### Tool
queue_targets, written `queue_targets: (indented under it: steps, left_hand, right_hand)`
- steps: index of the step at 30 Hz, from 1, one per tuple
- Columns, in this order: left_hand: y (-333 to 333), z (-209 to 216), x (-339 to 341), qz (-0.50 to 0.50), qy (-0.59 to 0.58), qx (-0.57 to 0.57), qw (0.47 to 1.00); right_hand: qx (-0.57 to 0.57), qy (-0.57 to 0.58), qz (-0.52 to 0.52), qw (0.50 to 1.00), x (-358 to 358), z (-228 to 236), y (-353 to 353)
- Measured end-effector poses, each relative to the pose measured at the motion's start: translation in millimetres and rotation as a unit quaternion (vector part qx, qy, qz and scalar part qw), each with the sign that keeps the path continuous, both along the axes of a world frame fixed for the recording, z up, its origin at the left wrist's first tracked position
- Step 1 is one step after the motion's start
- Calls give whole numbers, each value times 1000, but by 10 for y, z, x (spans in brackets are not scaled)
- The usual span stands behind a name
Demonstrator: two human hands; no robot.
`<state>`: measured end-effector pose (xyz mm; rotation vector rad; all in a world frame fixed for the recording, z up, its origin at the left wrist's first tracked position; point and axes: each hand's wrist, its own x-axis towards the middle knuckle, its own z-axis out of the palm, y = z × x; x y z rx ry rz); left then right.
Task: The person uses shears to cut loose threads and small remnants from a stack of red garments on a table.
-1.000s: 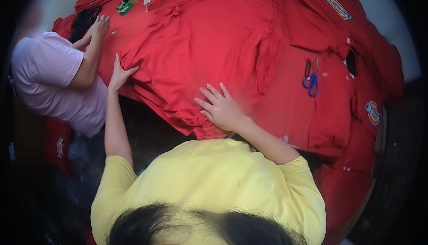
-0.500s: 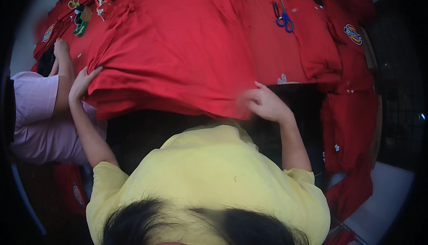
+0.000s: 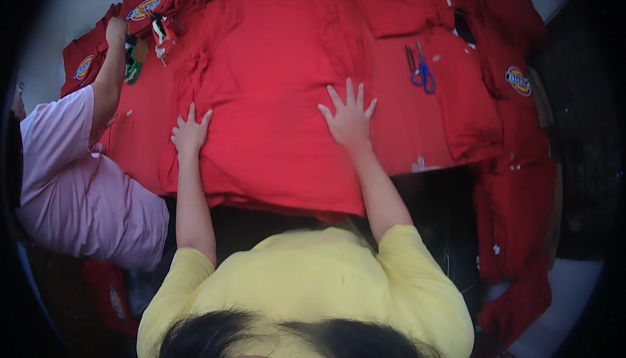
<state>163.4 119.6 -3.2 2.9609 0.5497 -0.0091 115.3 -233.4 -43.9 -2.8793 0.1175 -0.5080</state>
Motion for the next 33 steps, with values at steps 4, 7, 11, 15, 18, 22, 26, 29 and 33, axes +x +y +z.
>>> queue_targets:
  steps: [4,7,11,15,18,22,26,29,33]
  left_hand:
    - [-114,-76,163,-23,-44,84,995]
    - [-299,-46,460,-26,-79,94,992]
    - [-443,-139,1048,-19,-144,104,984]
    - [-395,-181,1441,-2,-190,105,976]
    - [-360,-203,1613,0,-197,112,974]
    - [-345,-232,1619,0,-164,81,983]
    - [-278,-216,1584,5,-235,6,972]
    - [-192,-180,1578,10,-248,-118,961]
    - [-129,-290,1573,-4,-235,-40,971]
  right_hand:
    - [-1,-3,43,999,538,-16,-177]
    - [-5,7,50,999,987,17,-326]
    - [3,23,35,999,1468,70,-427]
    - [-3,33,25,999,1852,105,-413]
    - [12,37,34,999,2053,77,-438]
    - [26,27,44,998,2099,-25,-524]
    - [176,48,136,974,2180,-43,-728]
    - [429,27,256,866,2141,-79,-1153]
    - [273,-81,198,938,1955,-189,-1195]
